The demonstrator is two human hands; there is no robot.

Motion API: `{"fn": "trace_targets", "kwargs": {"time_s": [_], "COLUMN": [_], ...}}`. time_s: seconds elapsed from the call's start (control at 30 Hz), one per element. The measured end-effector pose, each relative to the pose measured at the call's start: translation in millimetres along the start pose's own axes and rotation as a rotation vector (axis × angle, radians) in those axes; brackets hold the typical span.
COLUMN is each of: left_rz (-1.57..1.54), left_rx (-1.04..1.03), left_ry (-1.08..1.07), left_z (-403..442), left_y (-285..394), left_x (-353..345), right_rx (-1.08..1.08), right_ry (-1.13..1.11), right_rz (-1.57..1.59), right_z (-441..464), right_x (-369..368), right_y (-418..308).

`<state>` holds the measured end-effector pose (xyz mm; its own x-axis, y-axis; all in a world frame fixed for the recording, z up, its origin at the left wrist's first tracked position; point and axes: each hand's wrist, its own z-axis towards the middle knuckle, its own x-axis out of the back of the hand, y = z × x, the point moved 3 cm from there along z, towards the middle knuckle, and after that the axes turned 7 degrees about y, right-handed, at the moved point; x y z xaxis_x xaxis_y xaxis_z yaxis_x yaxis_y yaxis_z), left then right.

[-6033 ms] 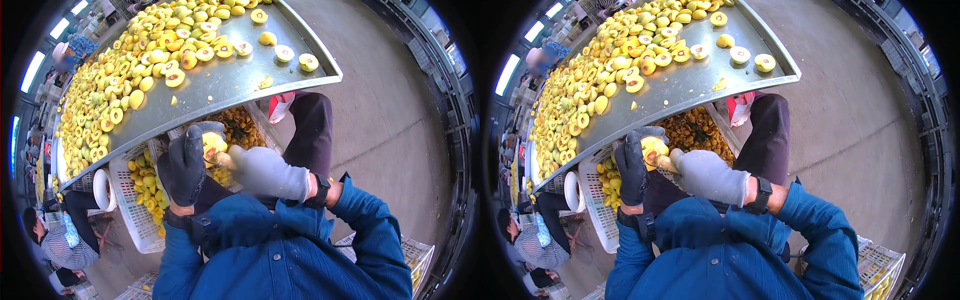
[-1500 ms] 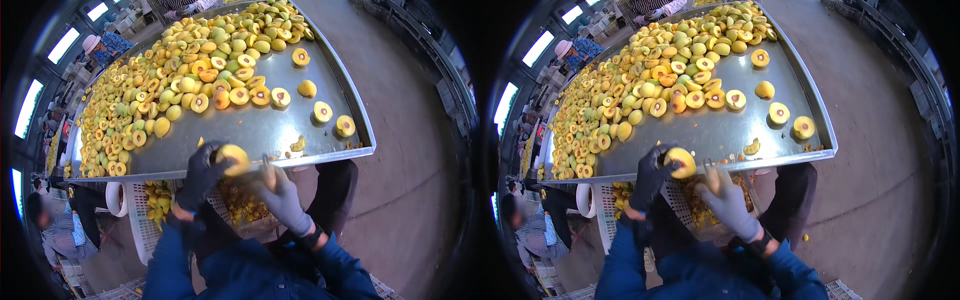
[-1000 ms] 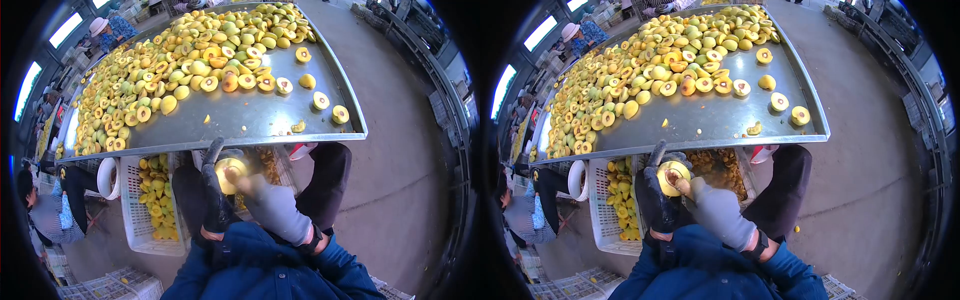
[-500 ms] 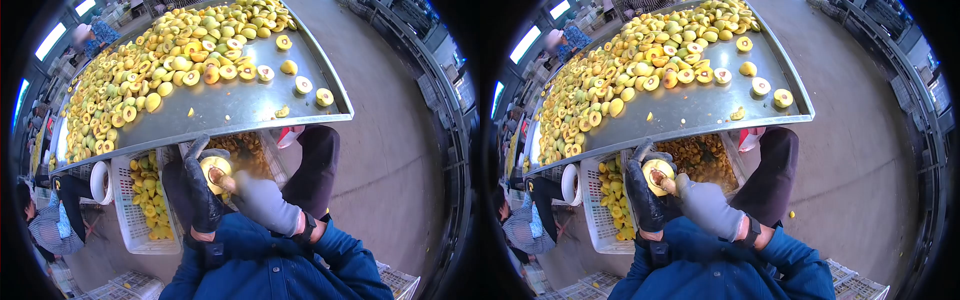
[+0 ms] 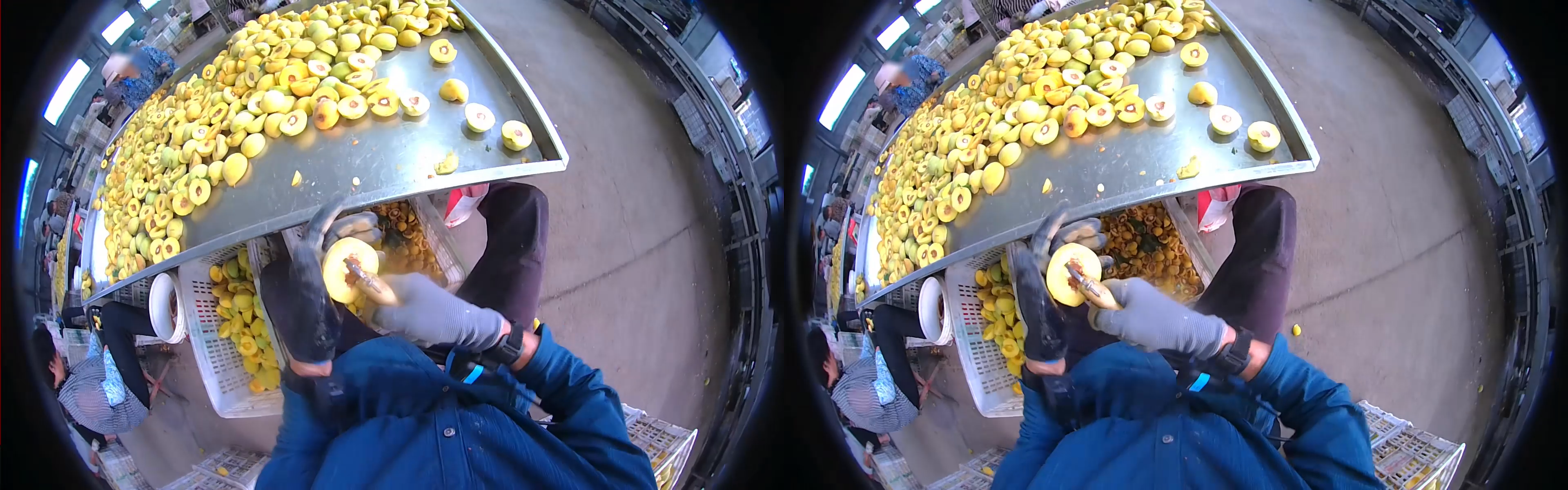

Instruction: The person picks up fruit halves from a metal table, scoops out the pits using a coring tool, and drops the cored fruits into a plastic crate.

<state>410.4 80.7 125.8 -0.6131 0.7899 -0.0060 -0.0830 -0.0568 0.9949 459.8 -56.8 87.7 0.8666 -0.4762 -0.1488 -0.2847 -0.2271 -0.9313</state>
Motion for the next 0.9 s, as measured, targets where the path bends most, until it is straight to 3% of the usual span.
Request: {"fn": "trace_targets", "kwargs": {"time_s": [0.03,0.1,0.13,0.27,0.3,0.4,0.5,0.6,0.63,0.73,0.77,0.87,0.9], "left_rz": [-0.059,0.049,0.055,0.063,0.059,-0.062,-0.212,-0.077,-0.027,-0.088,-0.171,-0.405,-0.477], "left_rx": [0.045,-0.209,-0.193,-0.098,-0.094,-0.057,0.023,-0.065,-0.093,0.007,-0.002,0.021,0.065], "left_ry": [0.125,0.305,0.233,-0.025,-0.058,-0.017,0.049,0.068,0.04,-0.007,0.015,0.077,0.109], "left_z": [-3,-24,-27,-20,-16,-12,-15,-10,-8,-4,-4,-2,-2], "left_y": [-8,-7,-10,-14,-17,-18,-22,-22,-16,-15,-19,-43,-51], "left_x": [-4,-14,-9,18,21,15,9,6,3,4,5,6,5], "right_rx": [-0.149,-0.24,-0.294,0.419,0.378,-0.219,-0.235,0.383,0.392,0.179,0.333,-0.234,-0.074], "right_ry": [-0.05,-0.155,-0.214,0.16,0.187,-0.114,-0.188,0.108,0.13,-0.104,-0.159,-0.253,-0.18], "right_rz": [0.168,0.236,0.276,-0.691,-0.615,-0.134,-0.054,-0.754,-0.772,-0.337,-0.234,-0.035,-0.104], "right_z": [-9,-12,-14,9,6,-9,-2,19,20,17,24,13,19], "right_x": [-3,-4,-8,-10,-10,-13,-6,0,3,5,-1,-3,-4], "right_y": [-11,-11,-7,24,24,-18,-4,15,10,-3,5,-4,5]}}
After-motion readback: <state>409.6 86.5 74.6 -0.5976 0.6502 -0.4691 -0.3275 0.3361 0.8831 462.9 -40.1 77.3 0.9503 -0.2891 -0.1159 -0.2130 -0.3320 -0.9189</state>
